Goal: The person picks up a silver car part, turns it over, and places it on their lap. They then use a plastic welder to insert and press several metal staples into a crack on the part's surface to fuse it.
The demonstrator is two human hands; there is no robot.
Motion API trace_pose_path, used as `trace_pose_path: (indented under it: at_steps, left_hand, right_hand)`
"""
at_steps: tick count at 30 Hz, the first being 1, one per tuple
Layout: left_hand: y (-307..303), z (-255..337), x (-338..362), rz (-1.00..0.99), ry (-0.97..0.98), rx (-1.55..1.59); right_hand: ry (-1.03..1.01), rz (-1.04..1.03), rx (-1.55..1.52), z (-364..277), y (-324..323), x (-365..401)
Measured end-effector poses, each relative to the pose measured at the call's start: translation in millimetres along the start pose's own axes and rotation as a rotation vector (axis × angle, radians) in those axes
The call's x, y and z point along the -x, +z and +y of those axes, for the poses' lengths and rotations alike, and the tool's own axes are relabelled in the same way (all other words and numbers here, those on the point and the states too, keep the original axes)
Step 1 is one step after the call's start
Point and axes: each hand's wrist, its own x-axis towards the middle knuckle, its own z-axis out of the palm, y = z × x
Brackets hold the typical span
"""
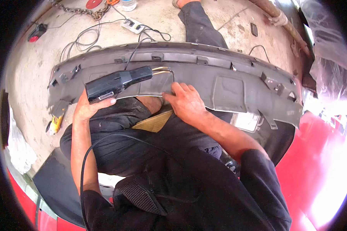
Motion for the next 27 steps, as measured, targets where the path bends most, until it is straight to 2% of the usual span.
trace_pose_path:
  at_steps: [1,4,6,11,13,14,16,17,19,21,23,25,27]
  left_hand:
    - [-1,-4,1,0.009,-0.002,0.009]
    - [-4,-10,-5,0.006,0.042,0.000]
    - [-7,-8,-10,-0.056,0.014,0.018]
    - [-7,0,-10,-0.034,-0.021,-0.022]
    - [-6,1,-4,-0.021,-0.034,-0.030]
    - [-6,2,0,-0.005,-0.009,-0.050]
    - [-9,4,3,0.007,0.019,-0.073]
    - [-13,4,3,-0.016,0.014,-0.055]
    - [-18,4,2,-0.044,0.012,-0.036]
    - [-22,4,0,-0.099,-0.007,-0.035]
    - [-22,4,-1,-0.115,-0.043,-0.045]
    - [-21,2,0,-0.125,-0.069,-0.060]
    - [-16,-2,3,-0.081,-0.057,-0.022]
  right_hand:
    - [0.057,-0.018,-0.022,-2,-4,2]
    - [0.037,-0.016,0.060,-1,-25,12]
    - [0.033,-0.018,0.077,8,-29,23]
    - [0.038,-0.031,0.051,8,-30,17]
    - [0.118,-0.028,-0.294,25,-37,6]
    - [0.113,-0.029,-0.300,33,-43,-1]
    - [0.072,0.123,-0.130,50,-56,-15]
    - [0.076,0.124,-0.129,56,-56,-19]
    - [-0.154,0.092,0.182,65,-53,-25]
    - [-0.194,0.022,0.206,75,-47,-32]
    - [-0.346,-0.030,0.252,85,-39,-42]
    - [-0.360,-0.018,0.277,84,-31,-49]
    - [-0.299,0.130,0.162,80,-21,-51]
